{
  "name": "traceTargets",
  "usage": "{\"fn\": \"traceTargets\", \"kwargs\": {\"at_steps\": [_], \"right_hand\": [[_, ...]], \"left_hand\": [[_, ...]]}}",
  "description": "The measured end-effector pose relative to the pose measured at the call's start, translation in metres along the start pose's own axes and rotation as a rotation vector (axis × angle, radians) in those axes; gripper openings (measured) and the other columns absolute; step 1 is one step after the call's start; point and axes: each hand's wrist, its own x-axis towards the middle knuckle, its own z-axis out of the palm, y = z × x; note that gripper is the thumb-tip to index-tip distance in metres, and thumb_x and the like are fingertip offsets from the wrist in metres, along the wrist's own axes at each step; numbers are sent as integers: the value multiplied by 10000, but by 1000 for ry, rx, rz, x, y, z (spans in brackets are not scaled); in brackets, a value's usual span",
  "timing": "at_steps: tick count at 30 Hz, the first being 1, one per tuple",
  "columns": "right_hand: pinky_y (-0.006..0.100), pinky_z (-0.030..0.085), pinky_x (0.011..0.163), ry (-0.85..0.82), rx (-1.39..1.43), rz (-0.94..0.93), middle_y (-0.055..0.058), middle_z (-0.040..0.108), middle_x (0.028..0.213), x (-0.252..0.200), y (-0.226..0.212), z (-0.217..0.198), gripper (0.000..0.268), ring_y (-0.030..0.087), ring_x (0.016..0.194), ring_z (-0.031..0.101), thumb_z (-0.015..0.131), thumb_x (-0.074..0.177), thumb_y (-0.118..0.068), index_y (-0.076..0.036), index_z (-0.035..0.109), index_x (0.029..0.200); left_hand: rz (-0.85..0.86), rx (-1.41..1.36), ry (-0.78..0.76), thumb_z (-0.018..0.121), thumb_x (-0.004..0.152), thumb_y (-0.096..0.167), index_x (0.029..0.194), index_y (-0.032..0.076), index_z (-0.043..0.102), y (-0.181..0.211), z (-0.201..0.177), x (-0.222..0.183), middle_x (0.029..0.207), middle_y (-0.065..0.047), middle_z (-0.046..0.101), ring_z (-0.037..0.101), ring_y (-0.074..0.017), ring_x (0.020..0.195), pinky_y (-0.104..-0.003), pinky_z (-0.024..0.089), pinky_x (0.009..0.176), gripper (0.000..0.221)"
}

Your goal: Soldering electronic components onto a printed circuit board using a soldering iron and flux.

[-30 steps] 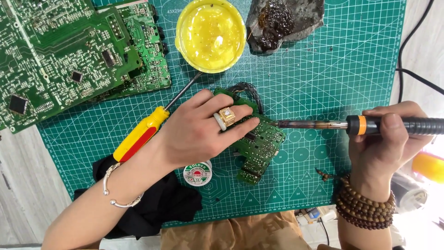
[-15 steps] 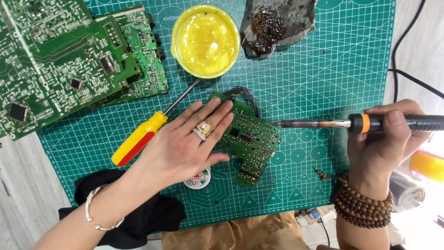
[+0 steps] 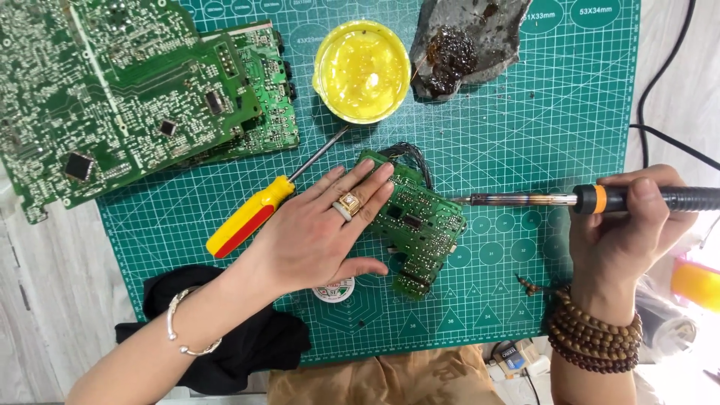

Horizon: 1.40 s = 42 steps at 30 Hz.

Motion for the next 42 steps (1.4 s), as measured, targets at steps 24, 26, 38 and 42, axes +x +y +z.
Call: {"fn": "traceTargets", "kwargs": {"at_steps": [24,26,38,42], "right_hand": [[128,361,460,17,91,1,-1,595,730,0,-1,-2,161,28,460,458,575,989,-257,-121,557,906],[133,355,460,7,102,-3,4,588,722,1,-1,-2,155,27,447,433,561,994,-245,-118,553,906],[118,385,471,14,56,19,-8,590,720,-2,-4,0,165,31,484,501,562,995,-255,-114,557,909],[117,368,455,-2,37,24,5,604,738,-1,-3,2,175,22,457,473,555,1004,-256,-105,563,916]], "left_hand": [[35,10,134,711,858,465,1329,17,562,-5,-10,15,1480,-184,452,446,-334,1360,-452,371,1141,666],[31,69,181,728,833,507,1281,13,609,0,-9,15,1432,-190,511,513,-331,1293,-429,406,1104,677],[-26,-39,346,757,900,299,1085,70,706,10,-12,25,1107,-41,626,555,-214,993,-333,456,834,299],[-19,-191,347,695,904,78,948,45,674,15,-23,39,907,-59,593,546,-192,717,-293,447,644,59]]}}
